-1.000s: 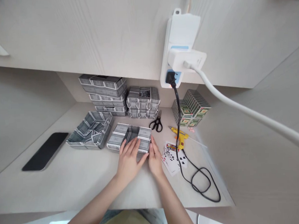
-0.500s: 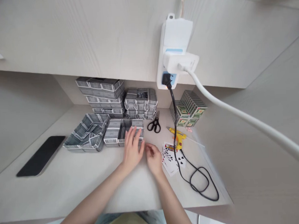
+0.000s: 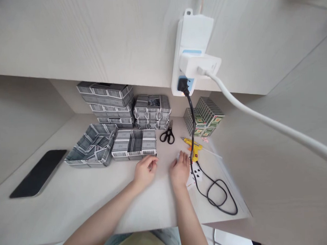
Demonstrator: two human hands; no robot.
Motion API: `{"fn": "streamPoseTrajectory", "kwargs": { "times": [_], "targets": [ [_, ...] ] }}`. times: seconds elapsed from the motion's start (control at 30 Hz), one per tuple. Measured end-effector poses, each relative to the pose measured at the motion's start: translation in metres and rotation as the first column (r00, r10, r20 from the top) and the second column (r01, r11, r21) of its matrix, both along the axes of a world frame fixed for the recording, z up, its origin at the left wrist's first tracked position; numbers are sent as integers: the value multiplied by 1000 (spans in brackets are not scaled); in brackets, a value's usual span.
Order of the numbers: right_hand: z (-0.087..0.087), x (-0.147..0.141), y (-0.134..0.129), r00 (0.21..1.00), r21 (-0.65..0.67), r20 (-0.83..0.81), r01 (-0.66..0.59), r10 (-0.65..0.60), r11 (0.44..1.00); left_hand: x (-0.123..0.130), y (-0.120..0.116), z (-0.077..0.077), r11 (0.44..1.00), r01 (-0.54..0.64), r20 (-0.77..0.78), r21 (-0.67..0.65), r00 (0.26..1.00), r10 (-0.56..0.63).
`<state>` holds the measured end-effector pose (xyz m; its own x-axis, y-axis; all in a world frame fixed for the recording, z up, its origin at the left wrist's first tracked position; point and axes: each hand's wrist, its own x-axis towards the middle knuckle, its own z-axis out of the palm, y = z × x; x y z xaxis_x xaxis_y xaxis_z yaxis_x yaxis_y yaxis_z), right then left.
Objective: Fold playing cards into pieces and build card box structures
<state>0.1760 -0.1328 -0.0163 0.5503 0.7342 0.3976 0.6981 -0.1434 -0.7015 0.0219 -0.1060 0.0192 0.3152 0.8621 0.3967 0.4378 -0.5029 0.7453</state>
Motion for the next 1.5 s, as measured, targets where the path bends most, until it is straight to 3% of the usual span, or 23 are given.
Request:
{"fn": "streamPoseTrajectory", "kwargs": {
  "times": [0.13, 0.27, 0.43, 0.5, 0.57, 0.67, 0.8, 0.87, 0.93, 1.0, 1.07, 1.17, 1.23, 1.37, 1.5],
  "targets": [
    [5, -6, -2, 999, -159, 47, 30, -23, 987, -1, 9, -4, 989, -60, 45, -135, 997, 67],
    [17, -11, -4, 974, -358, 219, 133, -56, 924, -3, 17, -8, 979, -81, 57, -186, 994, 93],
    [19, -13, -5, 943, -389, 330, 164, -29, 906, -10, 28, -10, 943, -239, 9, -233, 969, 248],
    [16, -11, -5, 944, -352, 331, 130, -7, 927, -13, 32, -11, 949, -244, 19, -201, 967, 253],
    [13, -8, -5, 949, -273, 314, 91, 0, 958, -16, 35, -13, 967, -178, 47, -180, 981, 189],
    [14, -6, -4, 963, -28, 264, 71, -61, 997, -17, 34, -13, 981, -67, 81, -183, 993, 83],
    [21, -10, -6, 979, 301, 187, 24, -84, 953, -14, 29, -8, 960, 24, 170, -279, 985, 25],
    [24, -14, -9, 989, 364, 141, -21, -33, 931, -12, 27, -3, 881, 117, 270, -458, 963, 13],
    [25, -21, -11, 992, 370, 91, -117, 90, 922, -12, 26, 3, 716, 255, 362, -650, 932, -3],
    [26, -28, -14, 961, 336, 40, -271, 274, 902, -14, 27, 6, 569, 371, 432, -734, 901, -30],
    [27, -36, -16, 903, 286, -29, -404, 429, 869, -16, 29, 7, 508, 430, 482, -747, 876, -33],
    [28, -44, -15, 810, 225, -204, -508, 550, 832, -17, 32, 2, 534, 436, 518, -724, 856, 3],
    [26, -46, -12, 775, 203, -351, -486, 526, 850, -16, 34, -4, 585, 401, 511, -705, 859, 28],
    [14, -37, 6, 824, 119, -509, -217, 248, 969, -14, 33, -16, 699, 293, 390, -652, 921, -23],
    [5, -27, 29, 912, 86, -403, -46, 77, 995, -12, 30, -19, 874, 110, 132, -473, 990, -53]
  ]
}}
